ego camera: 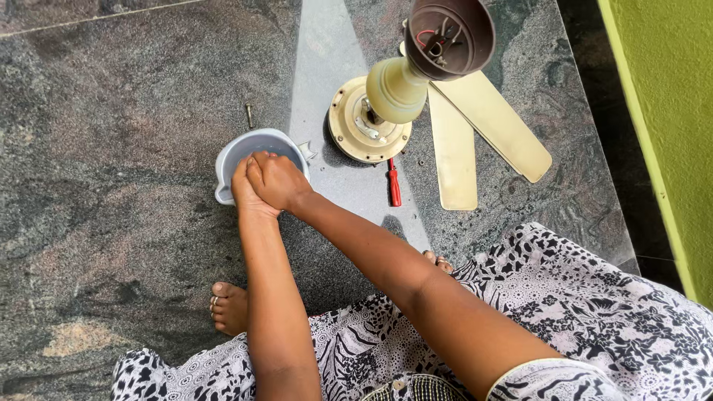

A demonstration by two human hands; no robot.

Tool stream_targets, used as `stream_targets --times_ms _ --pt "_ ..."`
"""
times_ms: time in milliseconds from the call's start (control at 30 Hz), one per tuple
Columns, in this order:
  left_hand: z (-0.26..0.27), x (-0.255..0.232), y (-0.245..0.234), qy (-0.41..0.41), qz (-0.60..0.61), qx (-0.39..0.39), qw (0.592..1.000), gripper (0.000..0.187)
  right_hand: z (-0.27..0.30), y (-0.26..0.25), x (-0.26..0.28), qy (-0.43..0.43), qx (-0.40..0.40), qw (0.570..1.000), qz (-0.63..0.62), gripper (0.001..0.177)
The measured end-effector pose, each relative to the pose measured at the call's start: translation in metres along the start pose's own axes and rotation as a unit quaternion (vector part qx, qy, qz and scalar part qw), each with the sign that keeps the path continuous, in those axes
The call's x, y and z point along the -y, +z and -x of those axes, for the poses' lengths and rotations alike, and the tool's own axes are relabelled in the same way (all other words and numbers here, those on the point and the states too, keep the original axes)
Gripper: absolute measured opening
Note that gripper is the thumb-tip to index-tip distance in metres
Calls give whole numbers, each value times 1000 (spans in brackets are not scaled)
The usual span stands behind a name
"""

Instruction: The person uses a red screwdriver to remove screws from the central hub of a ceiling fan, detaching the fan blades. They then remove a nut and washer from the motor shaft and wipe the motor housing with a wet cloth.

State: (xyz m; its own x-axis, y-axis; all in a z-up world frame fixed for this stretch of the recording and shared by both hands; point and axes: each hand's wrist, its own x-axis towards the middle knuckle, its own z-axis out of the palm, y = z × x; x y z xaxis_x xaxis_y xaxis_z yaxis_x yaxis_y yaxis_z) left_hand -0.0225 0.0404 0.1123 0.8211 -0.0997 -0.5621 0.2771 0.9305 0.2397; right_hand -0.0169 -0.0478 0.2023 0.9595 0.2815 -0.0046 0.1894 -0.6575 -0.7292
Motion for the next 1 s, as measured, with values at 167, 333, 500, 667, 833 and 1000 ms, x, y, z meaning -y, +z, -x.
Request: stream_targets --times_ms 167,333,500,667,833,1000 --pt "18 7 71 43 -130 -12 991 39 -1 -43 -5 47 -7 992 -114 40" --pt "47 38 162 226 -480 14 848 60 42 -153 -62 146 -43 939 -309 42" --pt "25 92 236 423 -691 151 566 95 61 -265 -117 191 -382 775 -465 33" --pt "-26 113 261 341 -690 256 585 71 22 -274 -133 87 -318 904 -273 28" --pt "-39 123 237 248 -826 160 479 47 1 -202 -162 39 -365 930 -28 25" --pt "-44 124 211 239 -791 183 533 57 -2 -209 -190 97 -328 937 -71 25"
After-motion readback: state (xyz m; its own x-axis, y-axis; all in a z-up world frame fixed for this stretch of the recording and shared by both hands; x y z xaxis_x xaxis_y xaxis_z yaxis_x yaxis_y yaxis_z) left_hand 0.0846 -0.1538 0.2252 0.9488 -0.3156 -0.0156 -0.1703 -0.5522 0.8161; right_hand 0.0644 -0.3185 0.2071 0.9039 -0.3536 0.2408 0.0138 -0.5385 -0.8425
